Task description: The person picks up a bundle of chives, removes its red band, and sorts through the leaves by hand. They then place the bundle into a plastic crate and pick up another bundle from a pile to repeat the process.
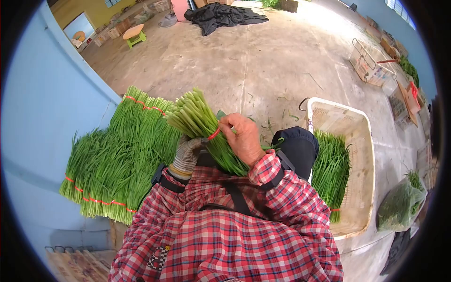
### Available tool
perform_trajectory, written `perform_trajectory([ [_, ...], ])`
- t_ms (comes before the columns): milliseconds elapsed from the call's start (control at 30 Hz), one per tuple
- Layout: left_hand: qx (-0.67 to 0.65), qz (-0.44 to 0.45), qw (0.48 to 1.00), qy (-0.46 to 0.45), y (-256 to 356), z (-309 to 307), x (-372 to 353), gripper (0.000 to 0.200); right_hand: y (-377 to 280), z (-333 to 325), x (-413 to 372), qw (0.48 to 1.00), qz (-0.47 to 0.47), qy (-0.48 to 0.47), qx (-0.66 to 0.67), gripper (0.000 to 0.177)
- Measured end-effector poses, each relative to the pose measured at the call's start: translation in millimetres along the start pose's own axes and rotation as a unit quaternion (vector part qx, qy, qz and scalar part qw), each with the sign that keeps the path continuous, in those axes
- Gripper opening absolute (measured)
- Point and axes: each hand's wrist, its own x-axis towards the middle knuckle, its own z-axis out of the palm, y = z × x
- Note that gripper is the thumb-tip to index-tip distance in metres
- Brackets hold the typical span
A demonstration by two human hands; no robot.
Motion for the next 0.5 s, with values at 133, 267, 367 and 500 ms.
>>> perform_trajectory([
  [133,-0.071,-0.024,0.997,0.010,-2.0,-6.1,1.5,0.046,8.4,-34.3,11.0,0.996,0.014,0.082,0.043,0.007],
  [267,-0.132,-0.059,0.989,0.007,-8.2,-21.7,7.8,0.046,74.9,-83.1,-1.8,0.951,0.106,0.035,-0.290,0.040],
  [367,-0.177,-0.091,0.980,0.012,-26.3,-52.1,14.2,0.041,95.4,-76.8,-7.8,0.917,0.128,-0.095,-0.366,0.077],
  [500,-0.168,-0.100,0.981,-0.013,-15.1,-46.3,31.0,0.039,31.1,-9.7,-17.0,0.981,0.047,-0.177,-0.060,0.107],
])
